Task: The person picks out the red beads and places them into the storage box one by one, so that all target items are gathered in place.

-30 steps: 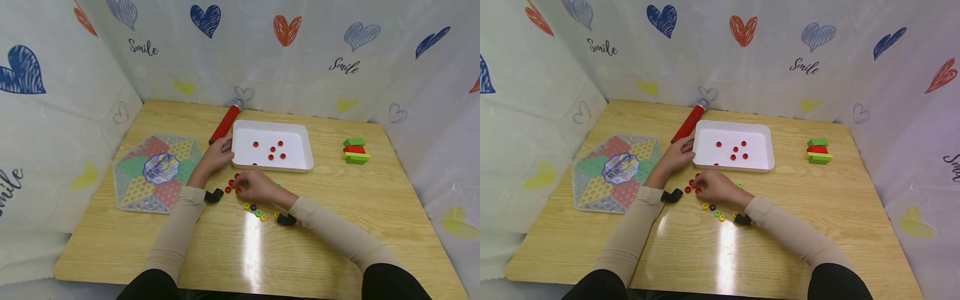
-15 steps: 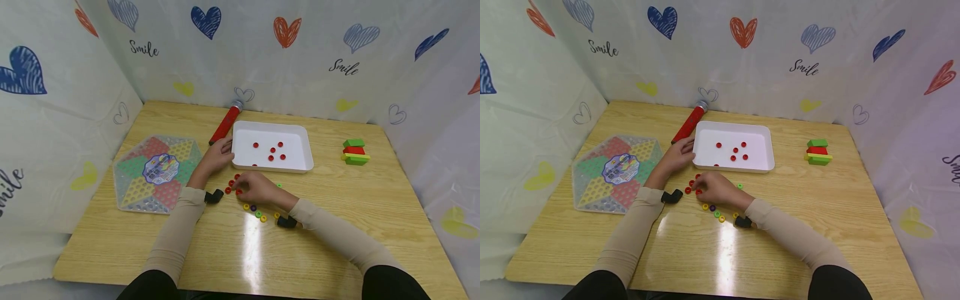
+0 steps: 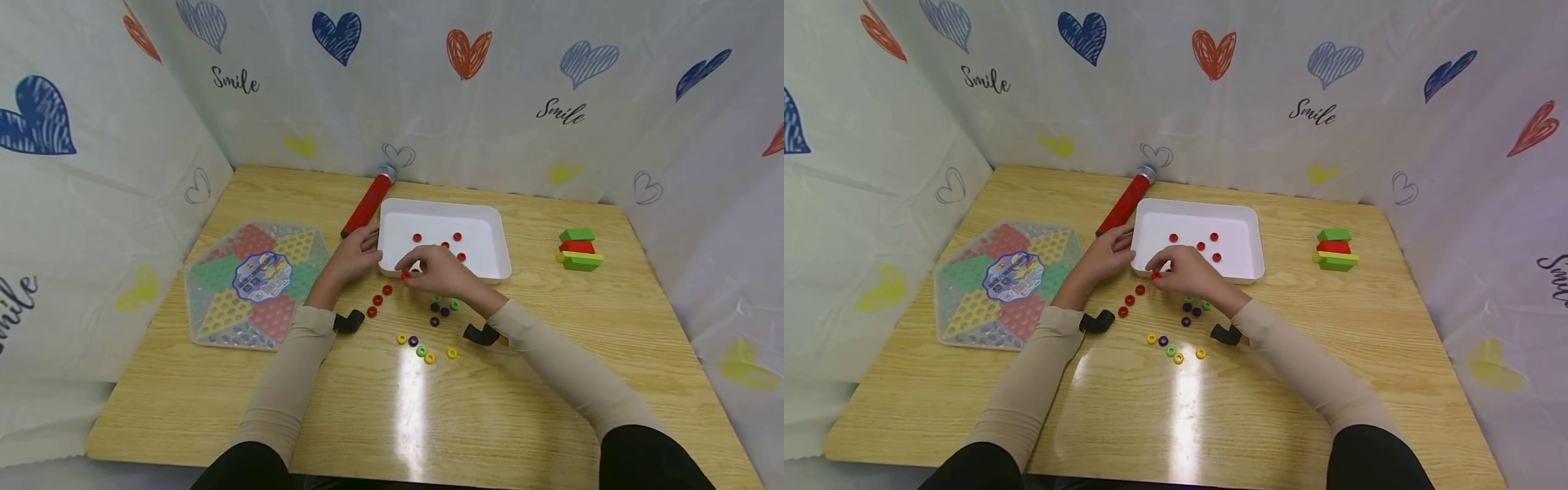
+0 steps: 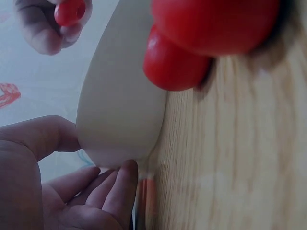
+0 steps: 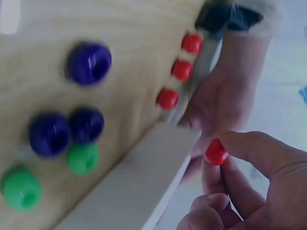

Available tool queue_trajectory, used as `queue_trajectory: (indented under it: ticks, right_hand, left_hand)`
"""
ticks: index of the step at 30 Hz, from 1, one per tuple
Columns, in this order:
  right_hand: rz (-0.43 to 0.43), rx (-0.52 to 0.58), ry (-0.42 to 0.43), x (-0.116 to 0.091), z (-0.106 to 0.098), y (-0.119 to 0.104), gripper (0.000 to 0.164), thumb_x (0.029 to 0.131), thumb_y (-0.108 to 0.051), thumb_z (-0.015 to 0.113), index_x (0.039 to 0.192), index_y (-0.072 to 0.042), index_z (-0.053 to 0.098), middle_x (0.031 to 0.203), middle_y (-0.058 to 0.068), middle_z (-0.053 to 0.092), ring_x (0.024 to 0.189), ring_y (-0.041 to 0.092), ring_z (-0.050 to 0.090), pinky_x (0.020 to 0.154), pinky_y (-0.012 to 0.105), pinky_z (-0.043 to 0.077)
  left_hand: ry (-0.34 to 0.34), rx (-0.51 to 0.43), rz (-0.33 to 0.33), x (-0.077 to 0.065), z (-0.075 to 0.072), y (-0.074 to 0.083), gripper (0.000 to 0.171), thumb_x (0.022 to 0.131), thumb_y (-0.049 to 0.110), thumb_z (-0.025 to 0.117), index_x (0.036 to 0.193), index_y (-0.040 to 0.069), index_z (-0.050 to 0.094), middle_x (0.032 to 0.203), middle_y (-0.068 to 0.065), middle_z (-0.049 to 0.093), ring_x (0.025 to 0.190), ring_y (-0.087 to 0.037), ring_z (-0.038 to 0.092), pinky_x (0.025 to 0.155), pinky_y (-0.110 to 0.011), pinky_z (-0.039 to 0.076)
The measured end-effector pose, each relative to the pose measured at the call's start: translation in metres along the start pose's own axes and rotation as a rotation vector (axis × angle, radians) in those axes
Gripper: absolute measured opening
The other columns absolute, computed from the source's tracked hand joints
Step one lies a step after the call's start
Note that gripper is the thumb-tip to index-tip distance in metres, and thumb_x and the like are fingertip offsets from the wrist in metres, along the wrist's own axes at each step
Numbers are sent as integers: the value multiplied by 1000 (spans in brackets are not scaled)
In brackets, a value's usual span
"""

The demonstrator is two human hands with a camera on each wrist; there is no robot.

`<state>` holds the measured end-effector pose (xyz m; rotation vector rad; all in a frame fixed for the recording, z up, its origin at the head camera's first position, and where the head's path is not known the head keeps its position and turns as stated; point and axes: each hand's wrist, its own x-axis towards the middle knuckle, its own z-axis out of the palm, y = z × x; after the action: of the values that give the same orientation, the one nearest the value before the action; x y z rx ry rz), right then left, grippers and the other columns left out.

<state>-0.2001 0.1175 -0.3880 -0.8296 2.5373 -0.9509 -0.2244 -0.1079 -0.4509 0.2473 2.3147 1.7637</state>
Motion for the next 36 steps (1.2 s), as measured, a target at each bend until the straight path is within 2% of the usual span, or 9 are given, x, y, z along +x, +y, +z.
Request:
queue_trajectory:
  ticks: [6,13,20,29,36]
  right_hand:
    - [39,34,44,10,-14,7,25,87,-12,76,111,-6,77,105,5,76,90,22,59,80,30,46]
    - [107,9,52,19,-19,21,28,87,-13,77,114,-5,76,105,8,74,83,21,54,73,30,44]
    - [139,0,89,30,-21,35,28,86,-12,77,113,-4,76,110,12,75,95,24,62,81,32,48]
    - [179,0,88,39,-15,48,27,85,-12,76,112,-6,77,114,12,74,91,22,60,77,30,48]
    - [200,-5,70,43,-9,52,28,83,-10,75,111,-6,76,108,11,74,81,19,56,70,26,46]
  left_hand:
    - [4,-1,-14,0,0,-1,67,96,6,57,158,5,31,163,-14,33,148,-28,41,118,-41,42]
    - [8,12,-39,0,3,-1,67,96,7,58,158,7,33,162,-14,34,147,-28,43,117,-41,42]
    - [8,10,-26,-1,2,-1,66,96,7,58,157,8,35,161,-14,35,147,-28,43,117,-41,43]
    - [6,16,-17,1,1,-1,67,96,8,58,158,8,33,163,-13,33,147,-27,42,117,-40,42]
    - [11,11,-14,0,2,-2,66,95,6,57,158,7,34,162,-14,34,147,-27,43,116,-41,43]
